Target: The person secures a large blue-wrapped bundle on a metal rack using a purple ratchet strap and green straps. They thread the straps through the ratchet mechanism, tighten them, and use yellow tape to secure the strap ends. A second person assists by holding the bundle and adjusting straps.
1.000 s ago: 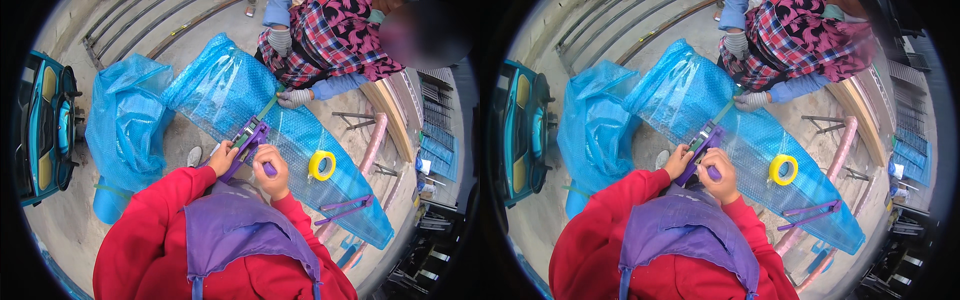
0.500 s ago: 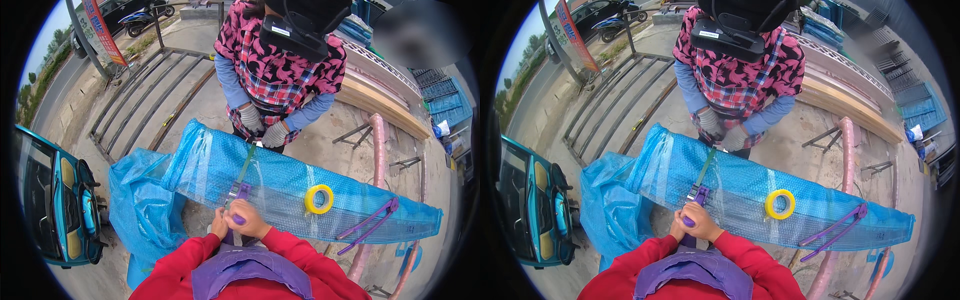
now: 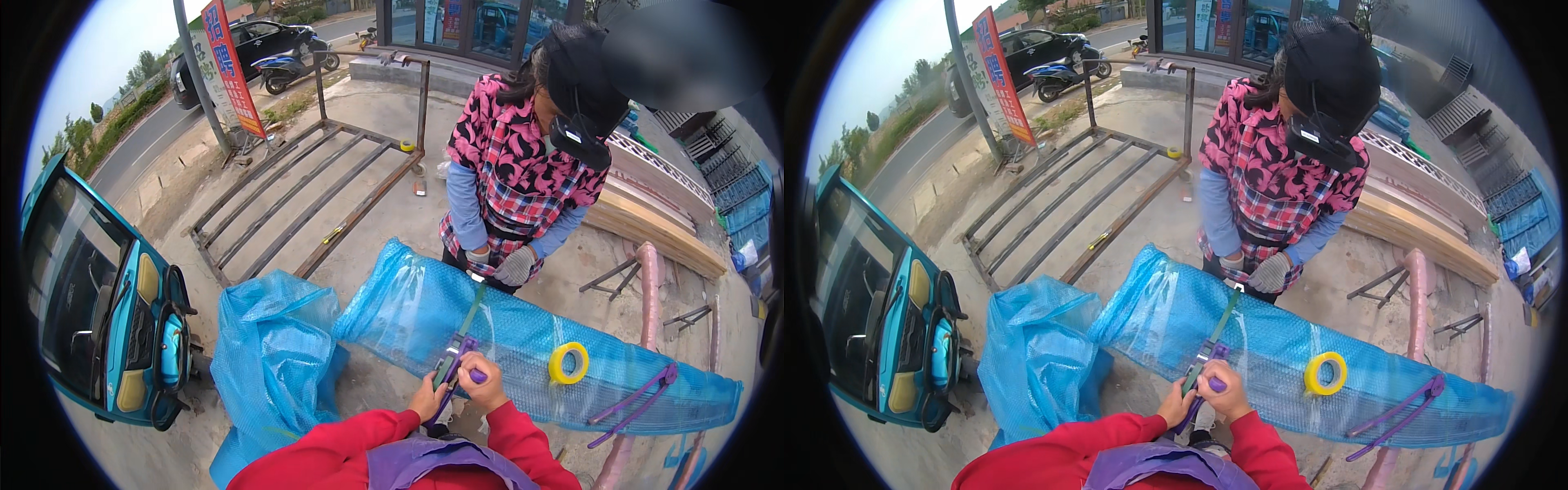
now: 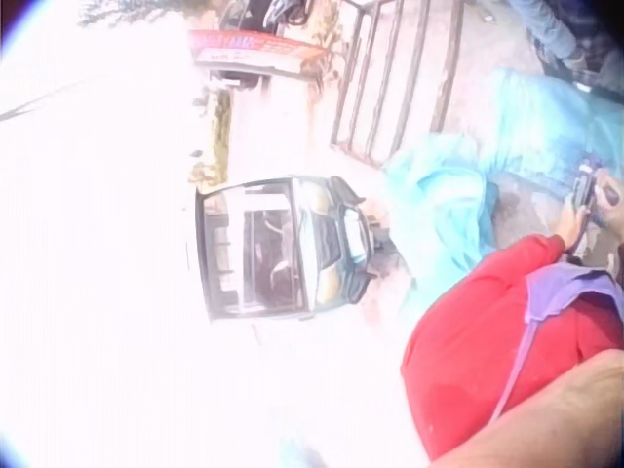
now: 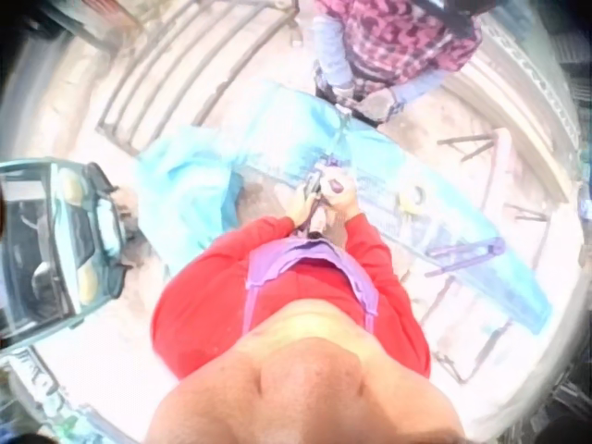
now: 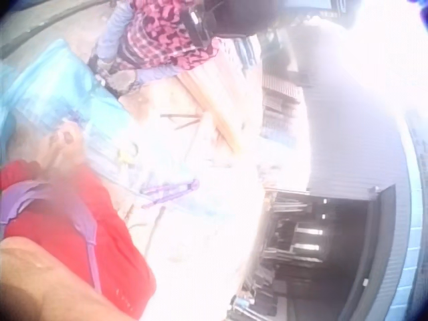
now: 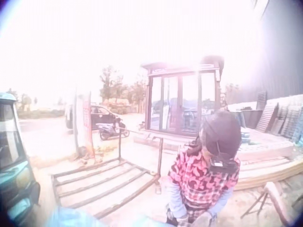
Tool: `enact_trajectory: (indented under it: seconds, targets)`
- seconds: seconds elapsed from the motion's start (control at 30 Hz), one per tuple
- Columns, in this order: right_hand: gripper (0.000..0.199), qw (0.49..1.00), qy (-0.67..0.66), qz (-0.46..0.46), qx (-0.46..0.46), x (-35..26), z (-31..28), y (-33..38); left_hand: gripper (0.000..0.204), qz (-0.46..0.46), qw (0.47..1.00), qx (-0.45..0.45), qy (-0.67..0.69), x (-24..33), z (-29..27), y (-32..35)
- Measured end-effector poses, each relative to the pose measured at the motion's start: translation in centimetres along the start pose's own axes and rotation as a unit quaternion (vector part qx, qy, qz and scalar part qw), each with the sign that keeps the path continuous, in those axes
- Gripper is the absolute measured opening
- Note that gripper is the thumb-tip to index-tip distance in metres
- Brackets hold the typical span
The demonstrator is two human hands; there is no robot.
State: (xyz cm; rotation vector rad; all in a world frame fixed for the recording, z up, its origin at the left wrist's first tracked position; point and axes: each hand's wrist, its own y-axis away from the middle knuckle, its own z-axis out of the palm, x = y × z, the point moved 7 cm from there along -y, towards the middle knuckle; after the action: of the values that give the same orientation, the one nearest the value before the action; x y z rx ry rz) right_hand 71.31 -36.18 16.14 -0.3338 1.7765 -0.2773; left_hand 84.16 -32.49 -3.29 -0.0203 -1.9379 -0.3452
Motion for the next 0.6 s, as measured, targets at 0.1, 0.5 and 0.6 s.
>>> enact_trajectory:
  seconds: [0.1,0.5,0.6]
  targets:
    - [0.016,1.0,0.009,0.018,0.006,0.4,-0.1,0.3,0.065,-0.031,0.998,-0.053,-0.029,1.3,0.0,1.1]
    - [0.018,0.999,-0.028,0.029,0.007,1.6,0.7,0.5,0.027,-0.18,0.939,-0.169,0.24,-1.9,2.0,2.4]
    - [0.018,0.999,-0.031,0.026,0.001,1.9,0.7,0.5,0.024,-0.191,0.925,-0.178,0.275,-0.9,1.4,2.9]
